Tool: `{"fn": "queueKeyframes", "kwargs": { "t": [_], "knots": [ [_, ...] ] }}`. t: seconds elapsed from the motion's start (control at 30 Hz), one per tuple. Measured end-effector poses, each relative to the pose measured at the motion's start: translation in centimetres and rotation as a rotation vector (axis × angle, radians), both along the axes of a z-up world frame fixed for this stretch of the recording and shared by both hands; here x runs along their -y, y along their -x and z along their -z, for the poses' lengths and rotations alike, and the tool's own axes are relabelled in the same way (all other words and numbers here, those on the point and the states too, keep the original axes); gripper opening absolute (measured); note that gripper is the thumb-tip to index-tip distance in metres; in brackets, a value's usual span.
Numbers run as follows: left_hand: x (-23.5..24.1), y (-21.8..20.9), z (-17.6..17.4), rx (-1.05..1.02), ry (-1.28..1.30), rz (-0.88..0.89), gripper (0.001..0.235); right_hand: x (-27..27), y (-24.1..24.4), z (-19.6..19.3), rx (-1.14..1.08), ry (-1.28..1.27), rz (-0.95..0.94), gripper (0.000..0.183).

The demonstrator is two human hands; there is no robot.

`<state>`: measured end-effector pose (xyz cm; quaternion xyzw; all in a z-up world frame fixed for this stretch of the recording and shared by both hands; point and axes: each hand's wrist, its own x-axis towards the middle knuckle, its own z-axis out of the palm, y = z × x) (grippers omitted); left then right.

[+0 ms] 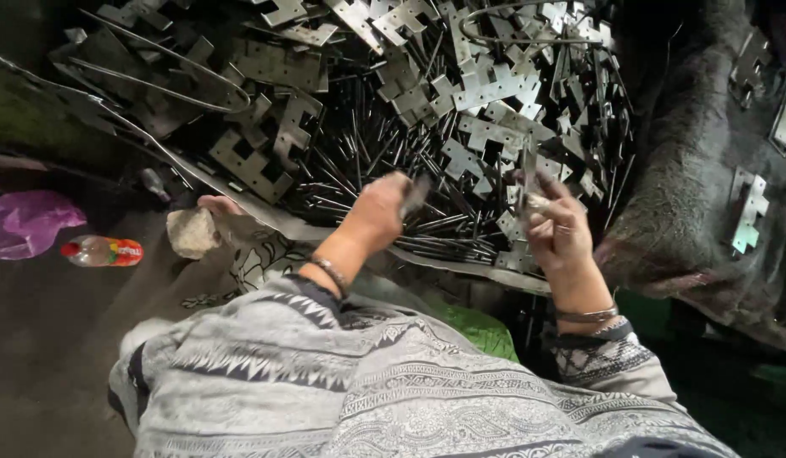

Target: The person sorts through a pile of metal hinges and pins by hand, picking up individual pieces to fit them together and placing the assembled hinges onto a padded surface.

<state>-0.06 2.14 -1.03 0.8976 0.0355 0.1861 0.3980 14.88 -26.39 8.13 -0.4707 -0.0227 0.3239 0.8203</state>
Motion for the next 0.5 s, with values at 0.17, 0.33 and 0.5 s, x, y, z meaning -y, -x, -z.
{"fn": "queueKeyframes", "kwargs": {
  "t": [0.17,0.33,0.5],
  "knots": [
    [-2.7,2.4,-2.7,-0.035,1.714,-0.086,0.022,-2.4,1.1,0.8,-0.067,0.104,-0.080,0.070],
    [0.1,3.7,-5.6,-0.100,2.032,0.178,0.038,-7.3,5.1,-3.0,0.635,0.318,-0.220,0.067],
    [5.1,1.7,-2.2,0.063,2.189,0.137,0.036,-9.6,9.7,-1.2,1.354,0.589,-0.503,0.075]
  ]
}}
